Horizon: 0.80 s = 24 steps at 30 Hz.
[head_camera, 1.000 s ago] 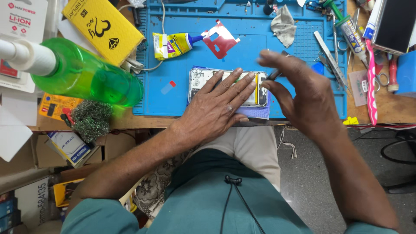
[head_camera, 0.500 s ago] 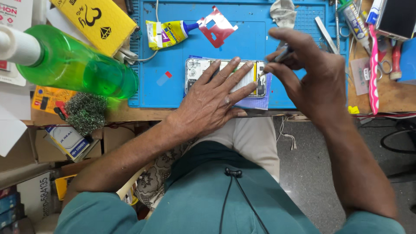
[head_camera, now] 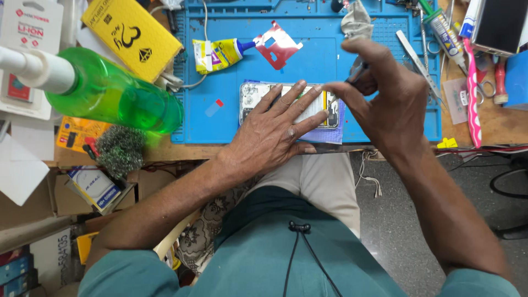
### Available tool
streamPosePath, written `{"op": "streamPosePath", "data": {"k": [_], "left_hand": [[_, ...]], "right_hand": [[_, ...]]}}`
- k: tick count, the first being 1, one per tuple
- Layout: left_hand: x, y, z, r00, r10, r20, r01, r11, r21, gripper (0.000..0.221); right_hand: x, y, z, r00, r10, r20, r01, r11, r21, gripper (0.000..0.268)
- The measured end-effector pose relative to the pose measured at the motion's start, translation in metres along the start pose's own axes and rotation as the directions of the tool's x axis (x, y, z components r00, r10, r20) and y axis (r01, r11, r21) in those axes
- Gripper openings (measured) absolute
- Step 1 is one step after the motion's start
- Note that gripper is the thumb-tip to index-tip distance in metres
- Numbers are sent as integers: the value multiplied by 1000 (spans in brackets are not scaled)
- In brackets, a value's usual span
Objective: The person uses a screwdriver to remove screws from the internal frame of a disassembled smartphone. They carefully place the removed screws into a small transparent plastic container on the workbench.
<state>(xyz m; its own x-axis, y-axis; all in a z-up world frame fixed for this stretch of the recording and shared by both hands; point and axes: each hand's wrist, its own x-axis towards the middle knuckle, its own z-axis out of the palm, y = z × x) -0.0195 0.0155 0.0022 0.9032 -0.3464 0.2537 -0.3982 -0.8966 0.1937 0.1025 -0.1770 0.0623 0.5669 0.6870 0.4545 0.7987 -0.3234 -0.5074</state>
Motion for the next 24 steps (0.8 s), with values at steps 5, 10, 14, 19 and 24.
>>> {"op": "streamPosePath", "data": {"k": [5, 10, 14, 19, 24], "left_hand": [[-1, -1, 1, 1000, -1, -7, 1, 1000, -5, 74], [1, -7, 4, 1000, 6, -28, -7, 1000, -24, 75], [5, -3, -9, 1000, 6, -27, -8, 997, -82, 75], [-12, -6, -20, 991, -50, -124, 40, 996, -82, 71], [-29, -16, -26, 935, -206, -287, 156, 970, -188, 62]], "right_hand": [[-4, -9, -3, 999, 40, 25, -38, 998, -56, 58], [-5, -9, -7, 997, -5, 82, 2, 999, 39, 60], [5, 10, -10, 986, 140, -91, -108, 950, 292, 69], [30, 70, 27, 953, 123, -275, 31, 868, 495, 55], [58, 97, 46, 962, 115, -250, -14, 927, 374, 54]]}}
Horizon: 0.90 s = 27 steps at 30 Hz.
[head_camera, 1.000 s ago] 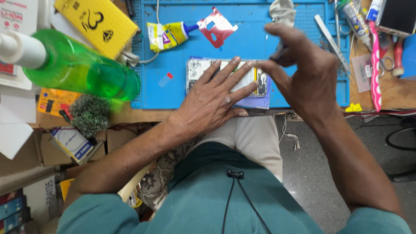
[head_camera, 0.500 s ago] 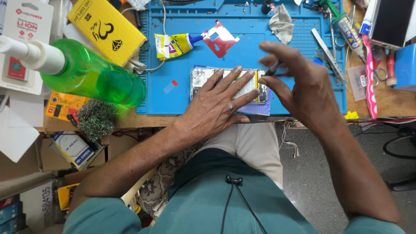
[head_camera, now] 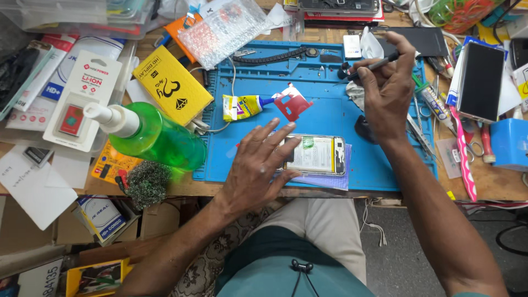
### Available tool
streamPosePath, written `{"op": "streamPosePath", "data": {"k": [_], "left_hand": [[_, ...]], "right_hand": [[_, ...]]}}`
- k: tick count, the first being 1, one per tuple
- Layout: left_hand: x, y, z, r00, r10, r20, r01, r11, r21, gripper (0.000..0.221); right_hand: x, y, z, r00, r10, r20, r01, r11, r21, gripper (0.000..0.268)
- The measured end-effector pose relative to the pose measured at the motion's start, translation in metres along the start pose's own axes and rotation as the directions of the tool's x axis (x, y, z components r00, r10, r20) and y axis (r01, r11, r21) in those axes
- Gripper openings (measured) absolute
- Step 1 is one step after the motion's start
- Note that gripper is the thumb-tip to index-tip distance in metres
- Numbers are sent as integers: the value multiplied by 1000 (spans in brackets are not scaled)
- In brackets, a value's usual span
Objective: The person uses a screwdriver to remove screws from the internal frame of a disassembled smartphone. They carefully place the removed screws into a small transparent plastic container on the workbench.
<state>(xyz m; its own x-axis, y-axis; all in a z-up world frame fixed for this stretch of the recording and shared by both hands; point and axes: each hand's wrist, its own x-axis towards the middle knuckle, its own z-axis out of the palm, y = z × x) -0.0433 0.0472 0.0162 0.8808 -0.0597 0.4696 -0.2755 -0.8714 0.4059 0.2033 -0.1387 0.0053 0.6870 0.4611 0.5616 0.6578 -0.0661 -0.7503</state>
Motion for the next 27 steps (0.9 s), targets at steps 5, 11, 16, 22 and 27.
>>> {"op": "streamPosePath", "data": {"k": [5, 11, 16, 22, 27], "left_hand": [[-1, -6, 5, 997, -45, -70, 41, 998, -55, 61], [0, -7, 6, 997, -49, -58, 46, 997, -60, 60], [1, -7, 4, 997, -59, -43, 55, 995, -83, 60], [16, -5, -3, 992, -90, -87, 78, 988, -137, 38], [85, -41, 1, 990, -7, -138, 3, 1000, -28, 8]], "right_hand": [[0, 4, 4, 1000, 0, 19, 0, 1000, 17, 52], [-2, 4, 6, 999, 23, 32, -23, 1000, 14, 51], [-10, 0, -2, 1000, 25, 14, -26, 996, 87, 55], [-20, -1, -10, 995, 94, -19, -87, 967, 240, 56], [-12, 3, -5, 993, 117, 5, -112, 942, 316, 56]]}}
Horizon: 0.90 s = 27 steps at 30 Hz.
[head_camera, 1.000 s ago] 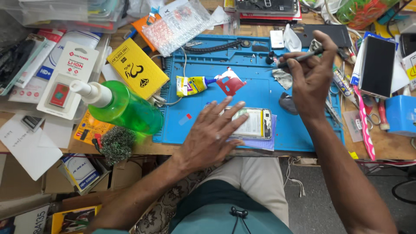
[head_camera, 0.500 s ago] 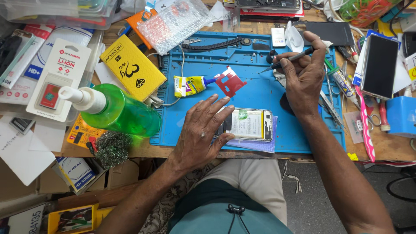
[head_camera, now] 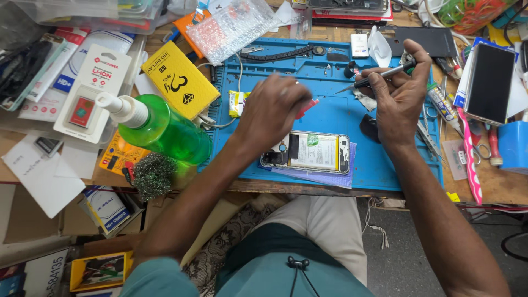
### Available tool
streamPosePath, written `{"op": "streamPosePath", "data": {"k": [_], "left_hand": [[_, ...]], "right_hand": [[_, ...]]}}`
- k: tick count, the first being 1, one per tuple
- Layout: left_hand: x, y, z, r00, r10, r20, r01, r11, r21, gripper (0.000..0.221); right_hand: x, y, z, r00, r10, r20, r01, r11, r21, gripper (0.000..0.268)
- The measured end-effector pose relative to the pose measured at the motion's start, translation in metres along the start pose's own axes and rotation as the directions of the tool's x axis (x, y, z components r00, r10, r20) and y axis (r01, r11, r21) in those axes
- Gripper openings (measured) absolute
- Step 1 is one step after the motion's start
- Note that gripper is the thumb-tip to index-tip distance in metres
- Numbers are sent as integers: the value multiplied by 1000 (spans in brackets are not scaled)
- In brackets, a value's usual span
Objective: The person uses a screwdriver to remove screws from the internal frame of a disassembled smartphone. They carefully place the removed screws into a small transparent plastic container on the workbench.
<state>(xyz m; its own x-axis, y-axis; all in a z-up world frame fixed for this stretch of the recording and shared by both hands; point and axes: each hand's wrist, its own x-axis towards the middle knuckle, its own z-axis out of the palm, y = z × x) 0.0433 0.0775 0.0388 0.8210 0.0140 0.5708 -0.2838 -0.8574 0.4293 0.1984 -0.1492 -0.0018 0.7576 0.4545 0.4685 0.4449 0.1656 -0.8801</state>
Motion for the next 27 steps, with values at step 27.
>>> {"op": "streamPosePath", "data": {"k": [27], "left_hand": [[64, -34, 69, 982, -111, 155, 81, 979, 189, 14]], "right_hand": [[17, 10, 8, 996, -77, 44, 86, 967, -239, 55]]}}
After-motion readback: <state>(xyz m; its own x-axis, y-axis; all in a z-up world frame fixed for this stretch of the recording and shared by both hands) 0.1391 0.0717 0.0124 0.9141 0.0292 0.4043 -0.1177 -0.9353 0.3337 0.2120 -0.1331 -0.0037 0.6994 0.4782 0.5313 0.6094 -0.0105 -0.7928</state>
